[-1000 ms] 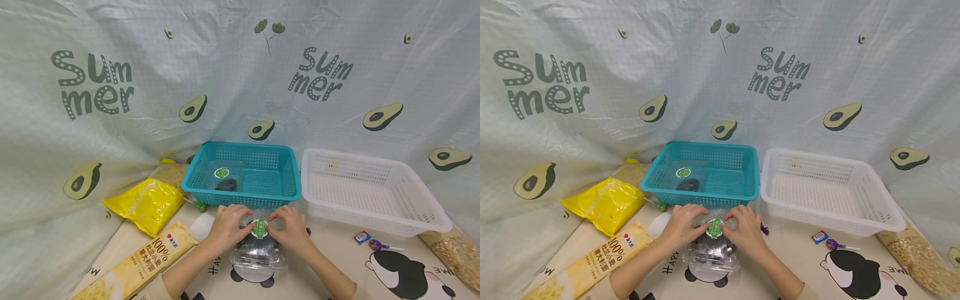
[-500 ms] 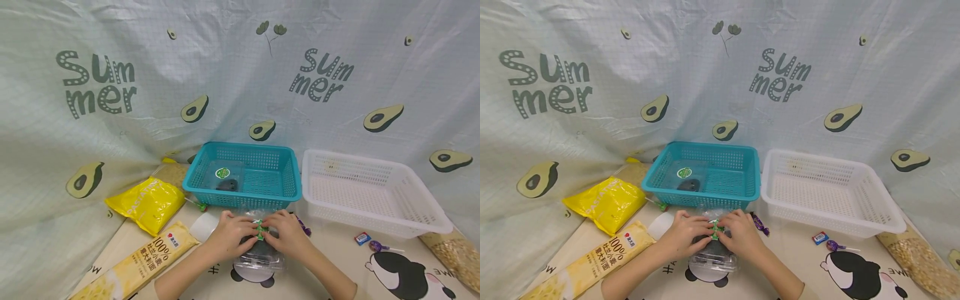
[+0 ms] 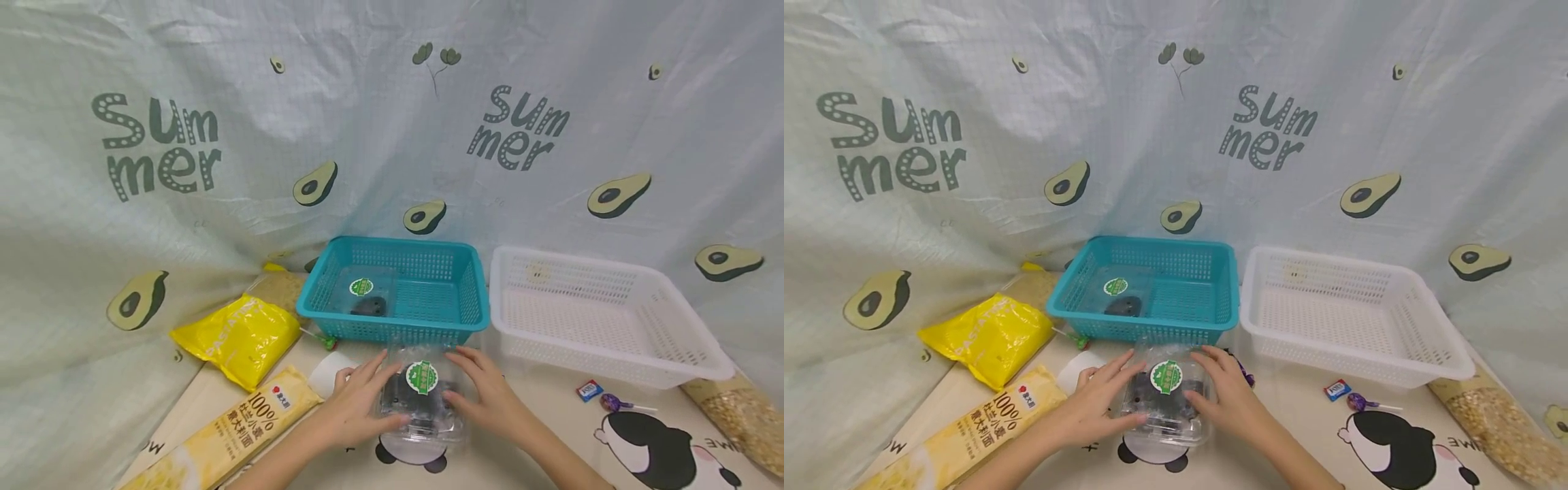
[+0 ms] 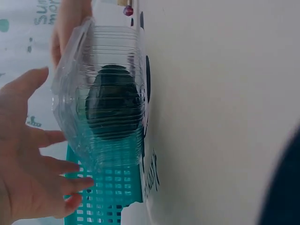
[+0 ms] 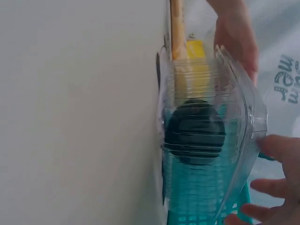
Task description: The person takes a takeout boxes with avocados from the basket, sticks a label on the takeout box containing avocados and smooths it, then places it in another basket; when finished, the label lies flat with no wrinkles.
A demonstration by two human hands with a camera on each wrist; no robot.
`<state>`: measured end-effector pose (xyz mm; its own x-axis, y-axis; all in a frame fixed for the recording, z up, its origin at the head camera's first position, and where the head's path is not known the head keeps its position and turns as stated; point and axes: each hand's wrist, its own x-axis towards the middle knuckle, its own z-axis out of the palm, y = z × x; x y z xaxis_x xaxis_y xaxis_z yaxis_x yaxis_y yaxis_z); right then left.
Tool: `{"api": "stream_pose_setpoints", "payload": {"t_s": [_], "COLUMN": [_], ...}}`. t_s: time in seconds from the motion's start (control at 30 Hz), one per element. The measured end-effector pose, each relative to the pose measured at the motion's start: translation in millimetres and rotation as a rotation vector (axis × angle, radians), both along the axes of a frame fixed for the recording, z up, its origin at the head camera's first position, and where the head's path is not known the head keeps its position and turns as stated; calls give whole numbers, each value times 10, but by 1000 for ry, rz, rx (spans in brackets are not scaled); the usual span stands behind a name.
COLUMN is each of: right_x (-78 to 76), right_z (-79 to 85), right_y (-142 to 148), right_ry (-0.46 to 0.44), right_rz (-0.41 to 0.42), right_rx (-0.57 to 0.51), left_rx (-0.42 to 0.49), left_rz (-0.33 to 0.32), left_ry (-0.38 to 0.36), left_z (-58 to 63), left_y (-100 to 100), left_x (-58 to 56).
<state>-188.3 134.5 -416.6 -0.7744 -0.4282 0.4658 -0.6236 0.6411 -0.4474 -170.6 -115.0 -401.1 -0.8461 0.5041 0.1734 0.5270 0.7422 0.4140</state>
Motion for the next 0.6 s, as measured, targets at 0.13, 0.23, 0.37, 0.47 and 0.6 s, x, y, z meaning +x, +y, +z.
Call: {"api": "stream_pose_setpoints", "payload": {"t_s": [0.13, 0.23, 0.37, 0.47, 0.6], "right_x": [115, 169, 231, 309, 452], "right_z": [-58, -53, -21, 19, 149], "right_y": [68, 64, 55, 61, 83], "right_ry": [-158, -252, -211, -112, -82], "right_rz": [43, 85, 109, 135, 152], "right_rx": [-66, -101, -121, -126, -128], "left_rx": [63, 84, 102, 100, 95], "left_rz": [24, 28, 28, 22, 25], "left_ry": [-144, -161, -130, -117, -146], "left_z": [-83, -109, -74, -15, 132], "left_y": [-30, -14, 18, 22, -4], "left_x": [56, 83, 135, 223, 386]}}
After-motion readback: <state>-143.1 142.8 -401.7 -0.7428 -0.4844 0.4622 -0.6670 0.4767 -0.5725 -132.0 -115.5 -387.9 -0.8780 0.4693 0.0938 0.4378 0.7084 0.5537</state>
